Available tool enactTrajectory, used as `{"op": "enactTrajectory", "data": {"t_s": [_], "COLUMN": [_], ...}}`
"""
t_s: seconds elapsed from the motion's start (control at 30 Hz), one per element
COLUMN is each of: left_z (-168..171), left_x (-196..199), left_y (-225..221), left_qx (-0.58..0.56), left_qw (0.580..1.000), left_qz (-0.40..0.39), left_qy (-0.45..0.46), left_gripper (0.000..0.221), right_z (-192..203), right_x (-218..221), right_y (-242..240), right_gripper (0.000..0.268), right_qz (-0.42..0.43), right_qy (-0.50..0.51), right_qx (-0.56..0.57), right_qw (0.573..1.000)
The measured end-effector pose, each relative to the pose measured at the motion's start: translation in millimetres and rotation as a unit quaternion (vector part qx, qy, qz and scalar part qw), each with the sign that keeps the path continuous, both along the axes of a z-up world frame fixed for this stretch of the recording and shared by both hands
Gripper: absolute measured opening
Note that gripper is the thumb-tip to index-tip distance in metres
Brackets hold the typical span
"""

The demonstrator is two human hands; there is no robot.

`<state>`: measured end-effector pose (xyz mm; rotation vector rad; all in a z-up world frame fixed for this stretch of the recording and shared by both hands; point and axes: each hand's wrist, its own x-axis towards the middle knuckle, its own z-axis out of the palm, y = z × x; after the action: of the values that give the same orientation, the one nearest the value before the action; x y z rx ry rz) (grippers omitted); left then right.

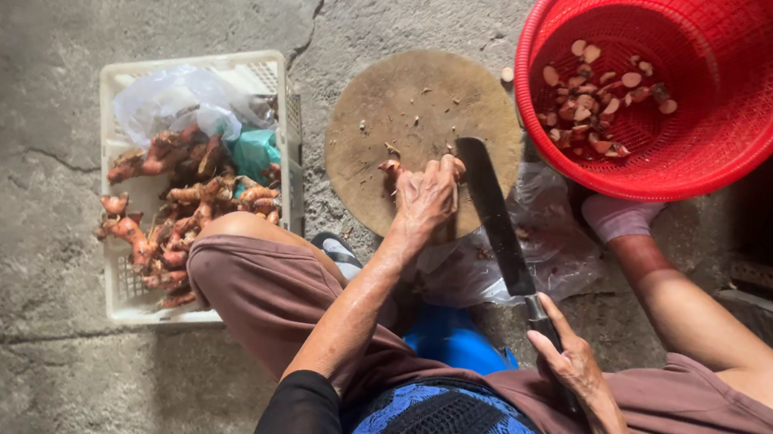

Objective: The person sits on a low stool and uses a large knife to slice ginger roots on a round wooden cutting board. Sliced pieces are transferred into a red plastic basket, while the remaining ginger is kept in a white crate.

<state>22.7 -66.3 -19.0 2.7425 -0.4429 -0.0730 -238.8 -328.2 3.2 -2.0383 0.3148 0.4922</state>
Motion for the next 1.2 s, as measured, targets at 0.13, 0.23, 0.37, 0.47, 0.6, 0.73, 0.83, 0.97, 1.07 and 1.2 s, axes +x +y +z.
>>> {"op": "enactTrajectory", "data": {"t_s": [0.13, 0.23, 0.37, 0.47, 0.6, 0.73, 0.83, 0.97, 1.07, 1.2], "left_z": [-1, 13, 48, 73, 75, 35, -6, -33, -25, 19], "left_x": [2, 8, 29, 56, 58, 38, 23, -14, -57, -104], "left_y": [-2, -1, -27, -80, -121, -93, -59, -56, -67, -57], "left_qx": [-0.065, -0.046, -0.072, -0.116, -0.216, -0.135, -0.013, -0.014, -0.075, -0.255], "left_qw": [0.997, 0.999, 0.995, 0.988, 0.975, 0.986, 0.990, 0.988, 0.988, 0.949], "left_qz": [0.028, 0.015, 0.014, -0.031, -0.030, 0.099, 0.143, 0.093, -0.021, -0.175], "left_qy": [-0.018, -0.019, 0.070, 0.101, -0.046, -0.001, 0.000, -0.124, -0.133, -0.068], "left_gripper": [0.020, 0.022, 0.021, 0.024, 0.065, 0.075, 0.078, 0.077, 0.079, 0.061], "right_z": [3, 10, 27, 44, 65, 79, 80, 82, 84, 83], "right_x": [9, 14, 23, 32, 46, 57, 55, 59, 67, 82], "right_y": [-2, 5, 4, -5, -21, -38, -38, -26, -15, 5], "right_gripper": [0.073, 0.075, 0.075, 0.075, 0.072, 0.072, 0.072, 0.072, 0.072, 0.070], "right_qz": [-0.001, -0.065, -0.119, -0.165, -0.171, -0.204, -0.220, -0.185, -0.147, -0.078], "right_qy": [0.010, 0.138, 0.130, 0.039, -0.058, -0.094, -0.074, -0.091, -0.094, -0.124], "right_qx": [0.070, 0.107, 0.162, 0.151, -0.093, -0.123, -0.079, -0.047, -0.068, -0.132], "right_qw": [0.997, 0.983, 0.971, 0.974, 0.979, 0.967, 0.969, 0.977, 0.982, 0.980]}}
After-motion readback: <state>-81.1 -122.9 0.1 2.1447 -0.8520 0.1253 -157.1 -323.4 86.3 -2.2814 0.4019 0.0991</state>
